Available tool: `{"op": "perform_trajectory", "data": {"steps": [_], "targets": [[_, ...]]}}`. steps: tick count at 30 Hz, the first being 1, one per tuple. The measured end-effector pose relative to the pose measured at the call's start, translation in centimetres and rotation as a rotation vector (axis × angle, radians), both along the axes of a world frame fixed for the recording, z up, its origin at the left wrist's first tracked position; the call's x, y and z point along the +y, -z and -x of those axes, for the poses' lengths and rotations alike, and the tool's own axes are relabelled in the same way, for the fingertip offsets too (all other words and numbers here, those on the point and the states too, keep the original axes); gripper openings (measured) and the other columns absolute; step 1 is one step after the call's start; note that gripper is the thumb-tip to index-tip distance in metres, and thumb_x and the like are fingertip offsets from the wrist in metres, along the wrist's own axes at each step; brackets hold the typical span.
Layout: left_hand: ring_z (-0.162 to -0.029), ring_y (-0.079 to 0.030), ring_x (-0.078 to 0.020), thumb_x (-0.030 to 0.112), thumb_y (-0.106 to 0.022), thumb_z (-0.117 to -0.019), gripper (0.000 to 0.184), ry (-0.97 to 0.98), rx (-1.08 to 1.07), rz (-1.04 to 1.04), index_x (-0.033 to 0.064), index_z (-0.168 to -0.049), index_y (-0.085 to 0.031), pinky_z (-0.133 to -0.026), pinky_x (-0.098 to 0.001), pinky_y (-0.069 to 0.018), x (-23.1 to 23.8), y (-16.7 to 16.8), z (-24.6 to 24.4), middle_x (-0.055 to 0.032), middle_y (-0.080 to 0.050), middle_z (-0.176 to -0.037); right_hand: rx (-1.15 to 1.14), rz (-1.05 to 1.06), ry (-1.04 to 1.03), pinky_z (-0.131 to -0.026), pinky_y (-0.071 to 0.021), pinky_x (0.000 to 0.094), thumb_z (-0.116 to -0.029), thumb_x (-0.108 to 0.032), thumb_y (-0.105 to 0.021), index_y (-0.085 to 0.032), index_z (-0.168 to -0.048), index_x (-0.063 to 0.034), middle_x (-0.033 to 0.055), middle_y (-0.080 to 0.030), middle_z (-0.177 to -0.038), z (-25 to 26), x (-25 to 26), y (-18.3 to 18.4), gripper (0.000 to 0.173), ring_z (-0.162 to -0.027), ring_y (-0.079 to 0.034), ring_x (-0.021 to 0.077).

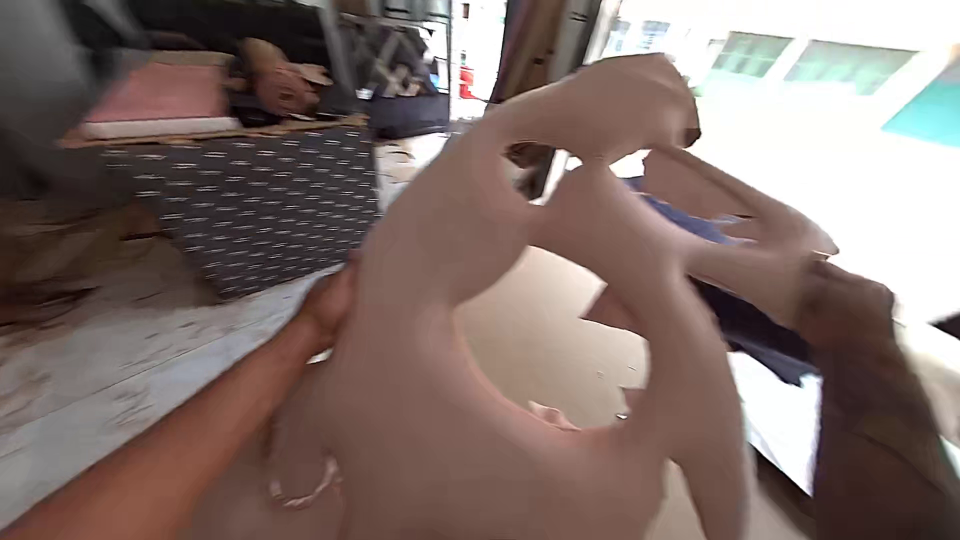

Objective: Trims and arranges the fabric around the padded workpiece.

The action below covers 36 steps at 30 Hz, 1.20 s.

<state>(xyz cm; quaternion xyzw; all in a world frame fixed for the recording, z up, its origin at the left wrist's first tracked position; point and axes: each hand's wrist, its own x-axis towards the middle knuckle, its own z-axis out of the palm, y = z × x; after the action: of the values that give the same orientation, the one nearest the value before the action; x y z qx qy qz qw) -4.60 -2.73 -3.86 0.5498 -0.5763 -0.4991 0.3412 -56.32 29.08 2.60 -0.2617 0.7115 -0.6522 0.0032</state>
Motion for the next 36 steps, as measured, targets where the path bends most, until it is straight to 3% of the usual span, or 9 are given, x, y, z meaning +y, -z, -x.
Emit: {"op": "perform_trajectory", "data": {"steps": [4,8,11,16,23,26,29,32,36], "targets": [[-0.097,-0.070,-0.0365,0.085,-0.034,-0.0916,0.093,-0.069,-0.062,-0.079,0.0025,-0.118,-0.067,-0.083,-0.0643,-0.0553,-3.7,3.3,0.5,-0.0220,-0.071,-0.107,-0.243,0.054,0.133,-0.073,-0.0576,0.0383,-0.1002,-0.020,-0.061,-0.065,-0.110,0.0006,0.0082,-0.066,-0.095,-2.0,-3.4,-0.2,0.023,-0.081,-0.065,0.0145],[-0.095,-0.071,-0.0336,0.085,-0.037,-0.0910,0.092,-0.069,-0.106,-0.118,0.0025,-0.119,-0.067,-0.083,-0.0608,-0.0566,-5.6,5.3,1.2,-0.0205,-0.071,-0.106,-0.374,0.063,0.132,-0.071,-0.0599,0.0391,-0.0940,-0.016,-0.066,-0.063,-0.111,-0.0036,0.0086,-0.068,-0.099,-1.7,-5.0,3.0,0.021,-0.085,-0.068,0.0165],[-0.093,-0.071,-0.0335,0.082,-0.038,-0.0928,0.090,-0.040,-0.121,-0.162,0.0012,-0.118,-0.066,-0.082,-0.0606,-0.0566,-8.3,6.9,1.9,-0.0211,-0.071,-0.105,-0.501,-0.063,0.251,-0.082,-0.0557,0.0383,-0.0952,-0.013,-0.065,-0.059,-0.113,-0.0058,0.0061,-0.064,-0.106,-3.8,-7.4,2.3,0.021,-0.094,-0.064,0.0146],[-0.096,-0.070,-0.0366,0.080,-0.038,-0.0948,0.089,0.036,-0.187,-0.205,-0.0022,-0.117,-0.066,-0.085,-0.0622,-0.0552,-14.8,9.9,3.3,-0.0248,-0.070,-0.106,-0.498,-0.211,0.394,-0.081,-0.0542,0.0376,-0.0965,-0.016,-0.064,-0.060,-0.110,-0.0059,0.0064,-0.064,-0.105,-6.1,-11.2,4.3,0.017,-0.093,-0.063,0.0138],[-0.097,-0.071,-0.0338,0.080,-0.046,-0.0925,0.087,0.074,-0.264,-0.323,0.0000,-0.122,-0.063,-0.086,-0.0601,-0.0564,-20.0,14.3,3.6,-0.0217,-0.070,-0.109,-0.484,-0.076,0.281,-0.088,-0.0585,0.0457,-0.0872,-0.030,-0.075,-0.063,-0.122,-0.0074,0.0079,-0.069,-0.115,-1.4,-12.8,15.1,0.043,-0.105,-0.067,0.0190],[-0.100,-0.069,-0.0344,0.079,-0.045,-0.0934,0.087,0.115,-0.319,-0.329,-0.0002,-0.125,-0.062,-0.087,-0.0611,-0.0551,-20.1,15.8,4.0,-0.0226,-0.069,-0.112,-0.363,-0.117,0.176,-0.089,-0.0584,0.0448,-0.0943,-0.034,-0.070,-0.065,-0.124,-0.0069,0.0091,-0.070,-0.114,-1.6,-13.3,16.3,0.041,-0.104,-0.068,0.0200],[-0.099,-0.069,-0.0342,0.080,-0.043,-0.0935,0.087,0.147,-0.343,-0.288,0.0008,-0.124,-0.063,-0.085,-0.0613,-0.0551,-19.6,16.2,3.8,-0.0222,-0.069,-0.112,-0.149,-0.510,0.076,-0.106,-0.0519,0.0452,-0.0968,-0.037,-0.069,-0.046,-0.151,-0.0057,0.0144,-0.059,-0.144,-8.8,-11.5,13.7,0.067,-0.128,-0.060,0.0233],[-0.101,-0.069,-0.0317,0.082,-0.042,-0.0923,0.088,0.143,-0.310,-0.268,0.0030,-0.125,-0.063,-0.088,-0.0606,-0.0545,-19.4,17.1,3.5,-0.0202,-0.068,-0.113,0.272,-0.720,-0.065,-0.107,-0.0526,0.0477,-0.0929,-0.051,-0.067,-0.055,-0.146,-0.0118,0.0083,-0.056,-0.149,-23.2,-5.9,13.7,0.067,-0.133,-0.057,0.0217],[-0.100,-0.069,-0.0277,0.079,-0.043,-0.0940,0.082,0.116,-0.283,-0.287,0.0058,-0.126,-0.062,-0.086,-0.0575,-0.0552,-18.6,17.8,2.7,-0.0168,-0.068,-0.113,0.362,-0.833,-0.105,-0.121,-0.0336,0.0637,-0.0620,-0.088,-0.071,-0.056,-0.149,-0.0264,0.0172,-0.037,-0.163,-38.0,-0.5,23.3,0.108,-0.154,-0.027,0.0411]]}}
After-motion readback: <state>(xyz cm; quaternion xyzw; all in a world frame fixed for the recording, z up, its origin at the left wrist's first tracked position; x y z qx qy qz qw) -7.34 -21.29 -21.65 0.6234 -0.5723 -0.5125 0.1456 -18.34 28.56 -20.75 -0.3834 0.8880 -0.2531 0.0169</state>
